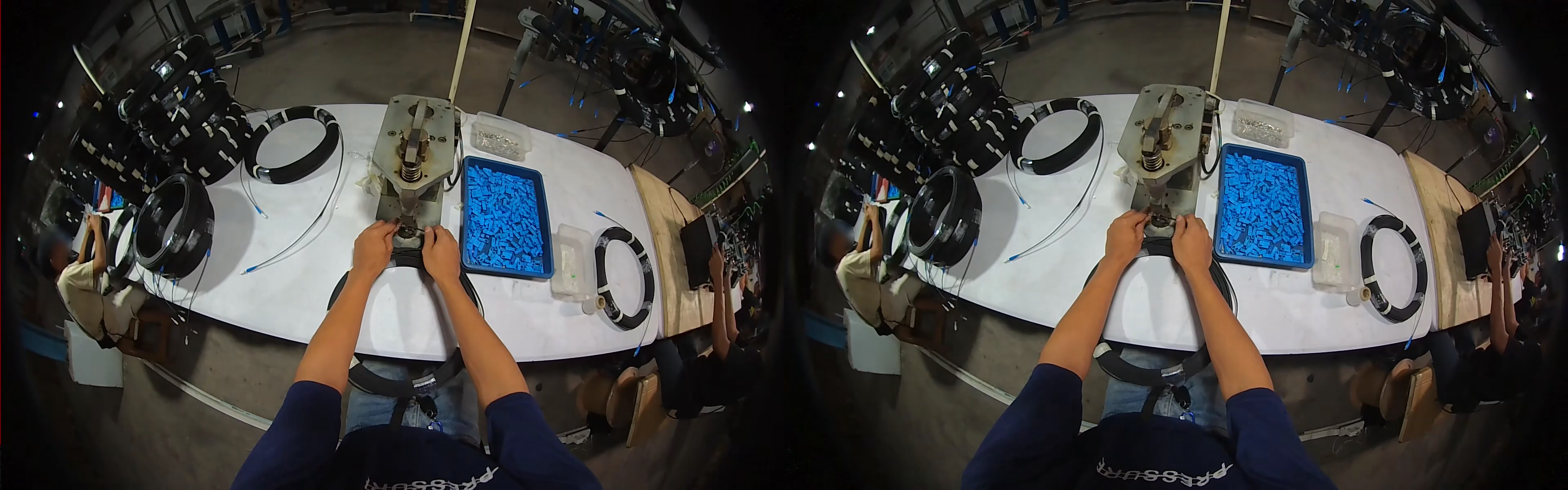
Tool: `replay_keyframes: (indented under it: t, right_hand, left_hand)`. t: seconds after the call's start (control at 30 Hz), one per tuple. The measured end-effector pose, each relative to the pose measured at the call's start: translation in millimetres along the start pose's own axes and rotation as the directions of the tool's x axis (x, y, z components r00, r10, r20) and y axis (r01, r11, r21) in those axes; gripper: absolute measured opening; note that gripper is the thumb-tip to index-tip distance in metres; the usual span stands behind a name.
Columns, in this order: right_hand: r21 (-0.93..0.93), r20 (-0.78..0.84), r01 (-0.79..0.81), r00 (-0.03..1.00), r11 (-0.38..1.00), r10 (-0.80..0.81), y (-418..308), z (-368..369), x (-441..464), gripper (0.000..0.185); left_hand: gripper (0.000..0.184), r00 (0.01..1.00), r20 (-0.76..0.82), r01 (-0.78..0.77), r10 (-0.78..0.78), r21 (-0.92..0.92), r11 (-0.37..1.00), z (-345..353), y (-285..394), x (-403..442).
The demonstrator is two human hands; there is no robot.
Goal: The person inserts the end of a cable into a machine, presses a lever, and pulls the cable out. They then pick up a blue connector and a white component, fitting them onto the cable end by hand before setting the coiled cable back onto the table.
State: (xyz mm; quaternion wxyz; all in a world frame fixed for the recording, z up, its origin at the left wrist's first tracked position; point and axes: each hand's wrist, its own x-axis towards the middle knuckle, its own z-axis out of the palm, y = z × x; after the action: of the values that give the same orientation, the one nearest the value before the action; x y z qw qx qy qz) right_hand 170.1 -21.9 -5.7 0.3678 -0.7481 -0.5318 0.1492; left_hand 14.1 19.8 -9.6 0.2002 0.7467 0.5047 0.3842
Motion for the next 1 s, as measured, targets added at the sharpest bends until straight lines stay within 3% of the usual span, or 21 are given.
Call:
replay_keyframes:
  t: [0.27, 0.47, 1.0]
  right_hand:
    - [0.107, -0.050, 0.084, 0.996, 0.991, -0.079, 5.8, -2.5, 2.1, 0.033]
    - [0.090, -0.020, -0.029, 0.999, 0.996, 0.031, -4.1, -3.6, 2.5, 0.033]
    - [0.069, -0.015, -0.074, 0.997, 0.995, 0.075, -3.9, -3.4, 2.1, 0.031]
  left_hand:
    - [0.019, 1.000, -0.024, -0.009, 0.008, -0.021, 1.000, -0.3, 3.7, 1.0]
    - [0.019, 1.000, 0.001, 0.026, -0.026, 0.005, 1.000, -1.2, 3.3, -0.7]
    - [0.020, 0.999, 0.016, 0.051, -0.051, -0.020, 0.998, -1.7, 3.5, -1.2]
